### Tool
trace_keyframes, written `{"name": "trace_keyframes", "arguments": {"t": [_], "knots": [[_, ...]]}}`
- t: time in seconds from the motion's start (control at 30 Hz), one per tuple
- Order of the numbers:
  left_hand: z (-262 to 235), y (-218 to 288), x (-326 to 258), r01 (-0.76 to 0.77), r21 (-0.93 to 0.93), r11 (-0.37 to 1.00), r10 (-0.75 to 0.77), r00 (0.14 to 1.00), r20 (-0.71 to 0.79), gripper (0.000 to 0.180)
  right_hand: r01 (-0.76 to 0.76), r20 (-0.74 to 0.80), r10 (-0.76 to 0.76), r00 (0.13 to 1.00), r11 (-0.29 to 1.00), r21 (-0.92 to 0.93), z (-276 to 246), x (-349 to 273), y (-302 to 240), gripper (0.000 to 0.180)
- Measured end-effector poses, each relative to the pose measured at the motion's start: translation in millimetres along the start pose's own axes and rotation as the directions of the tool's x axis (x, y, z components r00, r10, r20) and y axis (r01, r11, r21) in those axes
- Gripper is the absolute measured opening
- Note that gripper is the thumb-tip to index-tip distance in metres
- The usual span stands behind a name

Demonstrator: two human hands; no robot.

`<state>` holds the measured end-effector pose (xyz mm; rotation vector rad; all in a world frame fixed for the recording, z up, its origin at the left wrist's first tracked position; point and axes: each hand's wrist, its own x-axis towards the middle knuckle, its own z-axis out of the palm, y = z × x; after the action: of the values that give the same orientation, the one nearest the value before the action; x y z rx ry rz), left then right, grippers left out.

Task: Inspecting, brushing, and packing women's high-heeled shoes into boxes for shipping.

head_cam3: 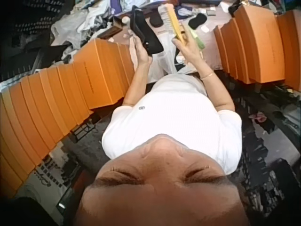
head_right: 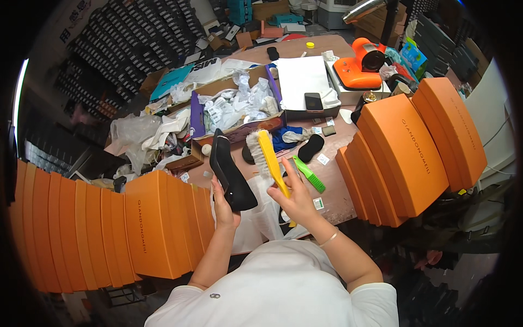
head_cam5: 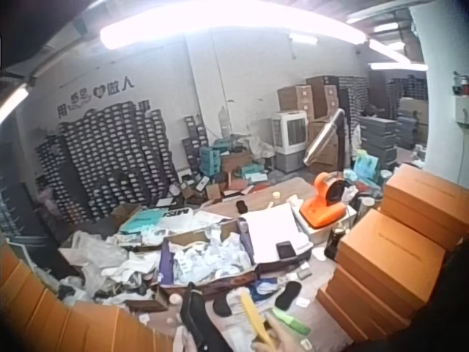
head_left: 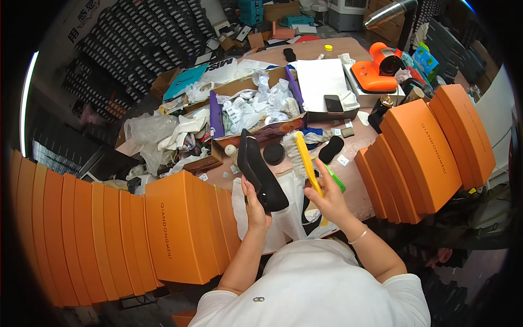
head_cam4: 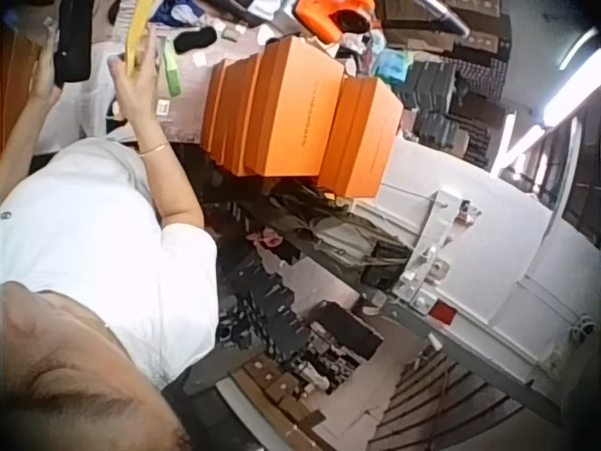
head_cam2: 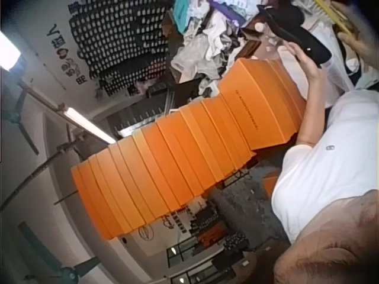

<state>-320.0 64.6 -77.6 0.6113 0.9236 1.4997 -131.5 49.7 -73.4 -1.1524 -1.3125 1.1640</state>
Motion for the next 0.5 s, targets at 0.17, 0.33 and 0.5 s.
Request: {"name": "trace_keyframes", "arguments": {"t": [0.17,0.33,0.5], "knots": [[-6,-5,-25,-0.368,0.596,0.714,0.065,0.882,0.466,0.108,-0.484,0.199,0.448,0.872,0.726,0.487,35,-4,0,0.071],[-31,-5,-41,0.315,0.07,0.946,-0.322,0.938,0.131,0.102,-0.505,0.314,0.395,0.863,0.676,0.537,13,-4,4,0.061],[-43,-23,-67,0.779,-0.201,0.594,-0.691,0.622,0.369,0.091,-0.499,0.36,0.348,0.866,0.656,0.566,11,4,2,0.056]]}}
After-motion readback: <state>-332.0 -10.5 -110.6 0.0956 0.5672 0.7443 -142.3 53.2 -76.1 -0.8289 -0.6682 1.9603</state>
